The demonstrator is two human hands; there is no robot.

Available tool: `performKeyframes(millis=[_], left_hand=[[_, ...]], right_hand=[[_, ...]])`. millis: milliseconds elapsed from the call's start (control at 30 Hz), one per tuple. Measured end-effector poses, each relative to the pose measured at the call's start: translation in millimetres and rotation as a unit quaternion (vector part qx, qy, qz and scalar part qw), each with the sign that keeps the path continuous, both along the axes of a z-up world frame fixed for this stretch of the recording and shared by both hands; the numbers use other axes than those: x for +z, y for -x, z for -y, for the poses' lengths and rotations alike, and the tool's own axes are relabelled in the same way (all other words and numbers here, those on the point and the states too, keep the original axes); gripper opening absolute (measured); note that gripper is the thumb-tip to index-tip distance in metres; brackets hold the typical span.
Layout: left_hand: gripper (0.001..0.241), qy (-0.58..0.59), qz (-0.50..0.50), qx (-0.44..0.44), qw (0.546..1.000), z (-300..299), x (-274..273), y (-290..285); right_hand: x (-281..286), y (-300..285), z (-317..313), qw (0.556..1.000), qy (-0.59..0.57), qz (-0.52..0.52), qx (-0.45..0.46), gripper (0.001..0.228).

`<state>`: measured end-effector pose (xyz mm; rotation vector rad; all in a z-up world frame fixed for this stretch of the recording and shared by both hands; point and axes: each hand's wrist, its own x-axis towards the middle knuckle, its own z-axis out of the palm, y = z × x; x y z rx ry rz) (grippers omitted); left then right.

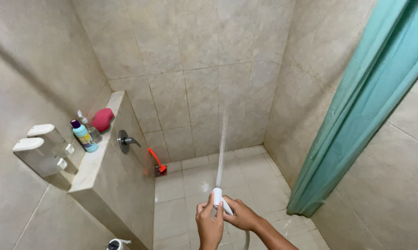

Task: The person uses a handheld bidet sprayer to rinse the toilet bowl, the surrounding floor tiles, and the shower curtain. The camera angle shifts frequently as the person directs the water stream across different surfaces in the bathroom.

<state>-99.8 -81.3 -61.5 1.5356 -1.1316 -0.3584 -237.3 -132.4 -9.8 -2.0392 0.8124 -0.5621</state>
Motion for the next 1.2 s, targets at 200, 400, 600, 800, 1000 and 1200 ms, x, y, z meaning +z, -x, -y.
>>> performKeyframes(millis=[200, 400, 600, 800, 1000, 1200], left_hand=[[0.046, -0.045, 0.019, 0.003, 0.999, 2, 11, 10], [0.044, -0.030, 0.061, 0.011, 0.998, 10, 10, 19], [0.043, -0.020, 0.049, 0.009, 0.999, 10, 12, 30], [0.042, -0.012, 0.000, -0.018, 1.000, 10, 13, 32], [0.044, 0.026, 0.062, -0.012, 0.998, 14, 3, 30], [0.044, 0.026, 0.030, -0.014, 0.999, 6, 3, 18]], right_hand=[[-18, 7, 1, 0.999, 0.026, 0.042, -0.022, 0.033], [-29, 13, -3, 0.992, -0.057, 0.055, -0.098, 0.048], [-80, 13, -6, 0.974, 0.005, 0.173, -0.145, 0.058], [-77, 19, -8, 0.973, 0.008, 0.125, -0.192, 0.054], [-79, 18, -1, 0.975, 0.016, 0.118, -0.188, 0.056], [-60, 13, -4, 0.984, 0.013, 0.090, -0.151, 0.058]])
